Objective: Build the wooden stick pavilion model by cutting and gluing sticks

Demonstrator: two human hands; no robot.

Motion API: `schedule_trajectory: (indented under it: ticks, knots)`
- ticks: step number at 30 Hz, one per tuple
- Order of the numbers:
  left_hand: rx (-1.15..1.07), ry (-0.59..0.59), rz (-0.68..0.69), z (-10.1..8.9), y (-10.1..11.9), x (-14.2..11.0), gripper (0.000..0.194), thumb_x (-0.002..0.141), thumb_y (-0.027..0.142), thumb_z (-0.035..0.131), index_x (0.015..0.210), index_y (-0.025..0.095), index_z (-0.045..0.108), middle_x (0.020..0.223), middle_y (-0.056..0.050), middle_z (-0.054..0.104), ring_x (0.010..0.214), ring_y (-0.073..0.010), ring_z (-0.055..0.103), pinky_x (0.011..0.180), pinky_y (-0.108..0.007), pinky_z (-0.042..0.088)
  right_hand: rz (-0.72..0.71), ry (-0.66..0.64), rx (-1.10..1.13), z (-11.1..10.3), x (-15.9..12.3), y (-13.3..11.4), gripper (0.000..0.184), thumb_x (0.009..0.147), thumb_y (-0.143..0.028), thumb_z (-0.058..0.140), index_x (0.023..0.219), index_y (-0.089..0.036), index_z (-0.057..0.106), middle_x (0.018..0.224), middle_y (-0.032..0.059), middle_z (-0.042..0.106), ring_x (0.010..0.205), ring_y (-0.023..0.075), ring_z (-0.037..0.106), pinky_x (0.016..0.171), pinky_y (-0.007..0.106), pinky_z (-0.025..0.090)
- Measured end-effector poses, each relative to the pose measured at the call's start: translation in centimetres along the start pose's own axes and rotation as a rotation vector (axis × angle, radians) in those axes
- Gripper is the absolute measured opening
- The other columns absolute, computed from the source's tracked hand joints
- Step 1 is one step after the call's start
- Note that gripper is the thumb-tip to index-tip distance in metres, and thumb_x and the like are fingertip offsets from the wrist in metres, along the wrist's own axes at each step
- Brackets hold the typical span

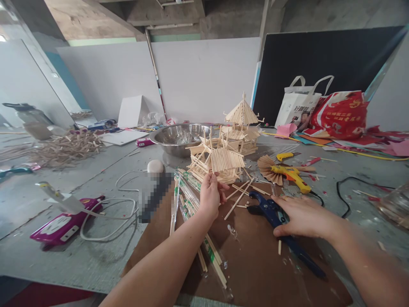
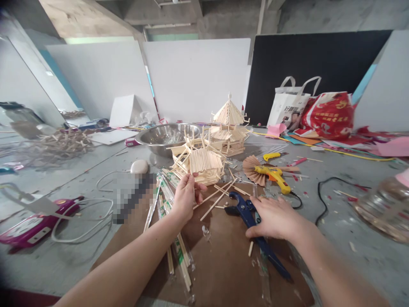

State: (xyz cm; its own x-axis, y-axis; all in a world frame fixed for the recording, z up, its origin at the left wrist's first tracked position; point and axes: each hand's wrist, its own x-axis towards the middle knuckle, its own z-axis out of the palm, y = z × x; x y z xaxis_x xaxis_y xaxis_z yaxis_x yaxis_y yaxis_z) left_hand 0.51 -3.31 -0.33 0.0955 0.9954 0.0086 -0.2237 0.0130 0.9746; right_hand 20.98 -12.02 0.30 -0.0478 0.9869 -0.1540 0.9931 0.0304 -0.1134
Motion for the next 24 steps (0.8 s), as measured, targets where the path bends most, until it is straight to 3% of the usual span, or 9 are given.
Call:
schedule_trajectory:
  ticks: [3, 9, 16, 20, 24]
  knots:
    - [0.002, -0.006, 0.0, -0.1, -0.1, 0.0, 0.025, 0.078, 0.043, 0.036, 0.086, 0.02, 0.039, 0.05, 0.006, 0.05, 0.025, -0.0049, 0.038, 0.026, -0.015, 0.024, -0.006, -0.017, -0.028, -0.2, -0.1, -0.3, 0.081, 0.05, -0.054, 0.059, 0.118, -0.013, 0.044, 0.117, 0.0189, 0.048, 0.106, 0.0363, 0.043, 0.087, 0.052, 0.026]
    - [-0.001, -0.009, 0.002, -0.1, -0.1, 0.0, 0.024, 0.078, 0.042, 0.037, 0.086, 0.02, 0.04, 0.05, 0.006, 0.05, 0.025, -0.005, 0.038, 0.026, -0.015, 0.025, -0.039, 0.019, -0.074, -0.1, 0.0, -0.9, 0.054, 0.053, -0.03, 0.056, 0.104, -0.015, 0.053, 0.096, 0.0137, 0.058, 0.089, 0.029, 0.053, 0.072, 0.036, 0.038]
    - [-0.011, -0.004, -0.009, 0.0, 0.2, -0.1, 0.023, 0.078, 0.041, 0.037, 0.086, 0.019, 0.04, 0.049, 0.006, 0.049, 0.025, -0.0049, 0.038, 0.026, -0.015, 0.025, -0.088, 0.053, 0.027, -0.8, 0.1, -1.2, 0.036, 0.055, -0.024, 0.051, 0.091, -0.022, 0.057, 0.079, 0.0052, 0.059, 0.074, 0.0221, 0.055, 0.06, 0.029, 0.038]
    - [-0.019, -0.003, -0.017, 0.0, 0.1, 0.0, 0.024, 0.078, 0.042, 0.038, 0.085, 0.02, 0.04, 0.049, 0.007, 0.048, 0.025, -0.0045, 0.037, 0.027, -0.015, 0.025, -0.125, 0.142, 0.191, -1.2, 0.5, -0.6, 0.048, 0.061, -0.027, 0.049, 0.109, -0.024, 0.05, 0.101, 0.0062, 0.058, 0.09, 0.0234, 0.053, 0.073, 0.031, 0.04]
    - [-0.022, -0.007, -0.02, -0.1, 0.0, 0.1, 0.025, 0.077, 0.042, 0.038, 0.087, 0.02, 0.041, 0.048, 0.007, 0.048, 0.025, -0.0045, 0.036, 0.027, -0.015, 0.025, -0.141, 0.238, 0.291, -1.0, 0.9, -0.1, 0.059, 0.065, -0.031, 0.046, 0.121, -0.016, 0.039, 0.12, 0.007, 0.048, 0.108, 0.0227, 0.044, 0.088, 0.031, 0.034]
